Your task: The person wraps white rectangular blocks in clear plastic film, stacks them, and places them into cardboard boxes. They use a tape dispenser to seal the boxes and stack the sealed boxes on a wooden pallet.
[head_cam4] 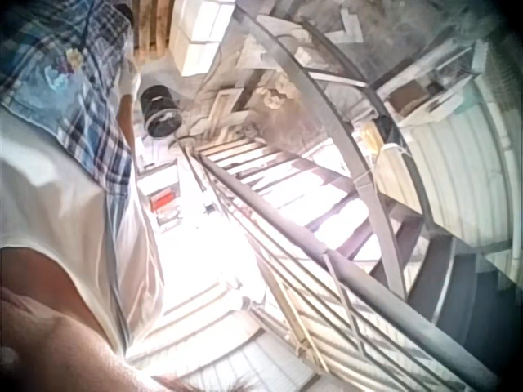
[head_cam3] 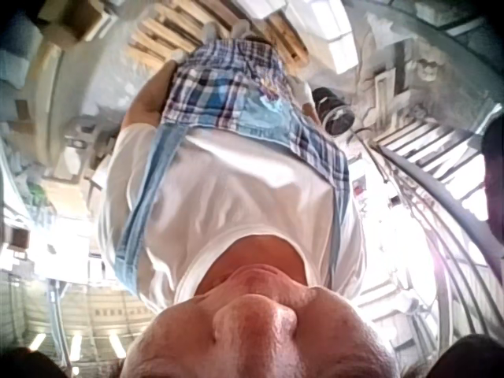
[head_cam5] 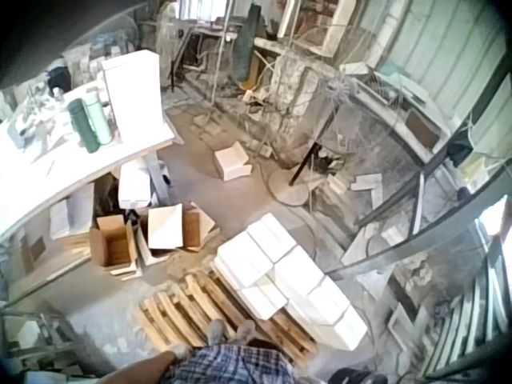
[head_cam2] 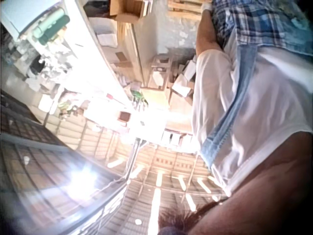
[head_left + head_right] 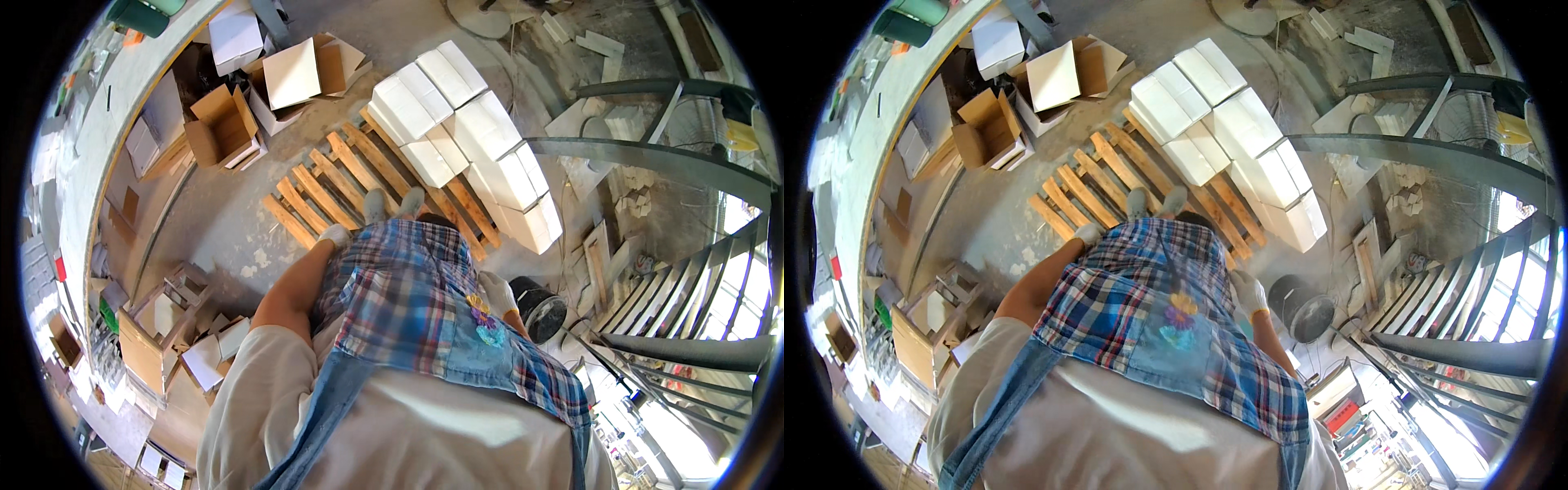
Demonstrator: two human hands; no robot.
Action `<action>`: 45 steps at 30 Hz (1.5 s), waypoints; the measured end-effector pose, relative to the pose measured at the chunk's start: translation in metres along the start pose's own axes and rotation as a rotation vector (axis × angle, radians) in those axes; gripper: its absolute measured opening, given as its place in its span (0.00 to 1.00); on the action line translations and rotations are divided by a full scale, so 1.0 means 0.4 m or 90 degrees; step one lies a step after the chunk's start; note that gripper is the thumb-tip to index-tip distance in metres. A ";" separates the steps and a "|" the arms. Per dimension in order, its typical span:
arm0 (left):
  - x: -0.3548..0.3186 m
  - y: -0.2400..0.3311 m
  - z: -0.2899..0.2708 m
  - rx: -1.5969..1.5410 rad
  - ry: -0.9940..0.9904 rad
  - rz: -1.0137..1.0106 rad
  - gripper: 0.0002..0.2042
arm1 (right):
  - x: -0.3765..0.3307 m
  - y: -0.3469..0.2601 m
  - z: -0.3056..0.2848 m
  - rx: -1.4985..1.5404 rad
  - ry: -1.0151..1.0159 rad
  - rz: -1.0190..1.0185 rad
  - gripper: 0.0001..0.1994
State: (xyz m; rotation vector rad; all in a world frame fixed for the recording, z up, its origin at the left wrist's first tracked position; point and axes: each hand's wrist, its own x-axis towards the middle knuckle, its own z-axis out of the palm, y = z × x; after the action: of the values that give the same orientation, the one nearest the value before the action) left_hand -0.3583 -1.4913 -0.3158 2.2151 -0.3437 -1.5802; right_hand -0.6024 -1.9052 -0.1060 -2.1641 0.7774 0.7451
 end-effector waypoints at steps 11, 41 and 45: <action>-0.049 0.010 -0.054 -0.077 -0.009 -0.054 0.13 | 0.062 -0.136 -0.013 0.014 0.002 -0.047 0.21; -0.058 -0.007 -0.047 0.064 0.108 0.053 0.15 | 0.093 -0.179 -0.062 -0.105 -0.077 -0.103 0.18; -0.110 -0.052 -0.022 0.018 0.156 0.068 0.18 | 0.203 -0.065 -0.029 -0.179 -0.012 -0.251 0.16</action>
State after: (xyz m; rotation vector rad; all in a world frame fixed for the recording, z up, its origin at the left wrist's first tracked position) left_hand -0.3652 -1.4528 -0.2857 2.3384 -0.4060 -1.2394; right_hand -0.5279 -1.9233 -0.1447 -2.4526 0.2268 0.6958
